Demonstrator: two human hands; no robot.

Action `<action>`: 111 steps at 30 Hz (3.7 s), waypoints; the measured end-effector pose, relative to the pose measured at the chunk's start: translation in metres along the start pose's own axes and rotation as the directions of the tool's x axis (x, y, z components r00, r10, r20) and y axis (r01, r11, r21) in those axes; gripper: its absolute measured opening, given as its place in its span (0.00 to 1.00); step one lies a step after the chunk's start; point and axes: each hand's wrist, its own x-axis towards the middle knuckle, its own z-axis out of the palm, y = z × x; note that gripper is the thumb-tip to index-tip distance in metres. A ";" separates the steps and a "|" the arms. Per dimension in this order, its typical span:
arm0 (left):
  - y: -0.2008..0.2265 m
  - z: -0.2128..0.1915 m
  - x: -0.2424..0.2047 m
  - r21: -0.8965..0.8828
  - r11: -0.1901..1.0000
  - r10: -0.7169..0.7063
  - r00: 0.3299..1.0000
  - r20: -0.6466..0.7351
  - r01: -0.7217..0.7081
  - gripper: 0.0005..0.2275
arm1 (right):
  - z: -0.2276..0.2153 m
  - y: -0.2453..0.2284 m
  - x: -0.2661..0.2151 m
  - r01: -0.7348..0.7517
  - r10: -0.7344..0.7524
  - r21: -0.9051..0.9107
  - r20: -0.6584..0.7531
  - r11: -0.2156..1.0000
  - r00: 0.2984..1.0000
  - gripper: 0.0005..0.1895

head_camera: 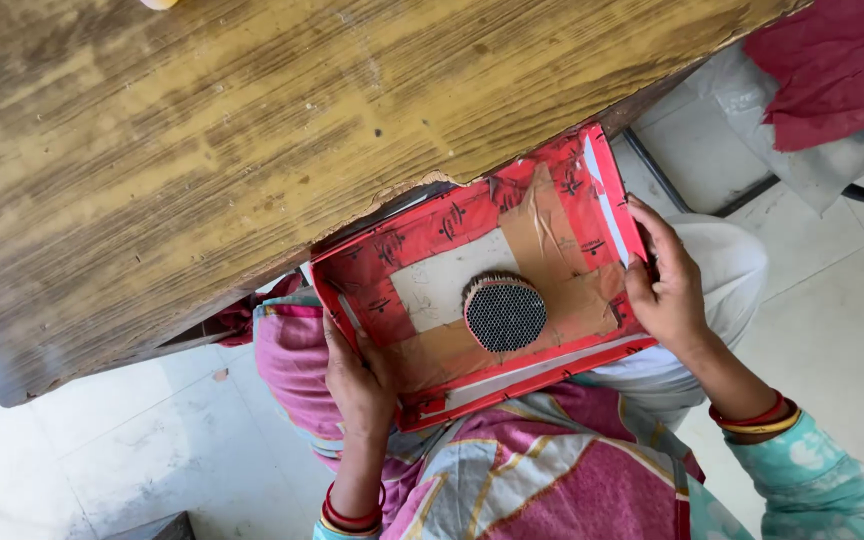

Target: The person removes rubber bands from a bundle of nails, separates the nails, and places them into a red tray. The person then rubs the nails together in the tray and gathers them into a bundle.

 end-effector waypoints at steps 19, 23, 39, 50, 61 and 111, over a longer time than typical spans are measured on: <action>0.026 -0.015 0.018 0.180 0.934 0.330 0.938 -0.108 -0.308 0.34 | 0.020 0.002 0.061 0.023 0.004 -0.183 0.145 0.983 0.989 0.37; 0.066 0.001 0.026 -0.078 0.876 0.475 0.820 0.320 -0.477 0.36 | 0.029 0.002 0.052 0.279 -0.223 -0.153 0.302 0.948 0.927 0.41; 0.149 -0.025 0.155 -0.326 0.808 0.523 0.852 0.011 -0.492 0.30 | 0.033 -0.153 0.215 0.540 -0.502 0.011 0.386 0.842 0.774 0.62; 0.103 0.020 0.240 -0.269 0.904 0.335 0.941 -0.041 -0.333 0.06 | 0.129 -0.156 0.306 0.607 -0.359 -0.446 0.524 0.658 0.773 0.52; 0.078 0.054 0.264 -0.194 0.935 0.286 0.954 -0.089 -0.298 0.06 | 0.123 -0.155 0.299 0.565 -0.314 -0.486 0.504 0.667 0.804 0.47; 0.088 0.028 0.289 0.012 0.747 0.657 0.740 0.140 -0.665 0.07 | 0.084 -0.115 0.305 0.596 -0.424 -0.285 0.484 0.751 0.765 0.52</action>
